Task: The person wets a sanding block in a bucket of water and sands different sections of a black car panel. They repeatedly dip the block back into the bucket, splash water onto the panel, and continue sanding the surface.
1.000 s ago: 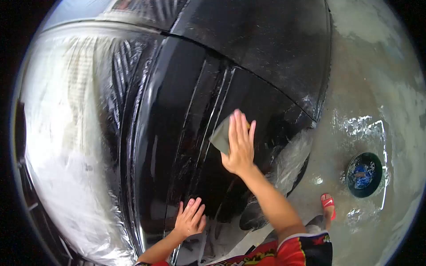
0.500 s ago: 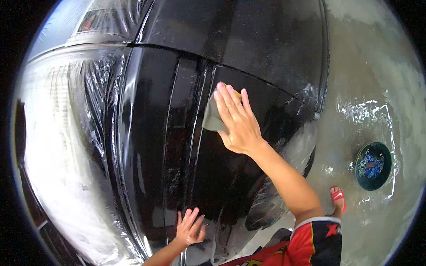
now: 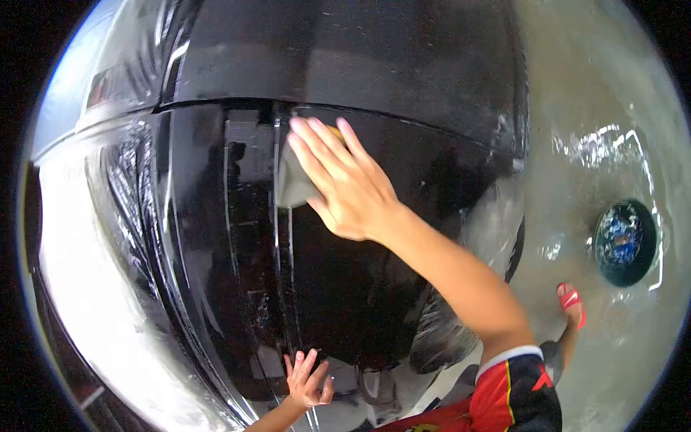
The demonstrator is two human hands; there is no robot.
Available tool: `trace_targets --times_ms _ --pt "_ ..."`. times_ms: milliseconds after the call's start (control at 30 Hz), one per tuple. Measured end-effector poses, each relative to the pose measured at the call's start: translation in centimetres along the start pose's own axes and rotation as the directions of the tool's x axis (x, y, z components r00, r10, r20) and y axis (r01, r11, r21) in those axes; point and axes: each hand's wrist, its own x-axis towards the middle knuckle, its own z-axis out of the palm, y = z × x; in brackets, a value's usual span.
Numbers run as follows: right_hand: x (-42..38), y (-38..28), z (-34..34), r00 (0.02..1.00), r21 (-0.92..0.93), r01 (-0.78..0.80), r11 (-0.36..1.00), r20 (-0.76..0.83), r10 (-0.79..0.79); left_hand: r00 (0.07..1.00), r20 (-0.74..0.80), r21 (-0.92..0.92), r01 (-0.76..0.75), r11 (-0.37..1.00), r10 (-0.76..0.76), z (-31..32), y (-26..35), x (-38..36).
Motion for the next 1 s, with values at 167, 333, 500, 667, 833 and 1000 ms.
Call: trace_targets --times_ms 167,333,500,667,833,1000 --pt "-2.2 3.5 0.6 0.996 -0.066 -0.027 0.997 -0.082 0.022 1.000 0.007 -0.001 0.018 1.000 -0.018 0.0 -0.4 -0.4" --pt "-10.9 8.4 3.2 0.789 0.122 -0.535 0.836 -0.279 0.547 1.000 0.001 -0.011 -0.027 1.000 0.027 -0.3 -0.3 0.2" --pt "-8.8 -9.7 4.7 0.823 0.087 -0.566 0.820 -0.002 0.568 1.000 -0.019 -0.025 -0.005 1.000 0.005 0.1 -0.8 -0.8" --pt "-7.8 -1.1 4.7 0.663 -0.236 -0.749 0.619 -0.267 0.700 1.000 -0.019 -0.079 -0.003 0.997 0.001 -0.4 -0.8 -0.8" --pt "-9.8 2.7 5.1 0.518 0.081 -0.812 0.578 -0.356 0.778 0.999 -0.031 -0.076 -0.027 0.997 0.025 -0.1 -1.2 -0.9" --pt "-19.0 -13.4 8.3 0.735 0.214 -0.661 0.719 -0.009 0.678 0.998 0.027 -0.058 -0.053 0.997 0.055 -0.2 -1.5 -1.4"
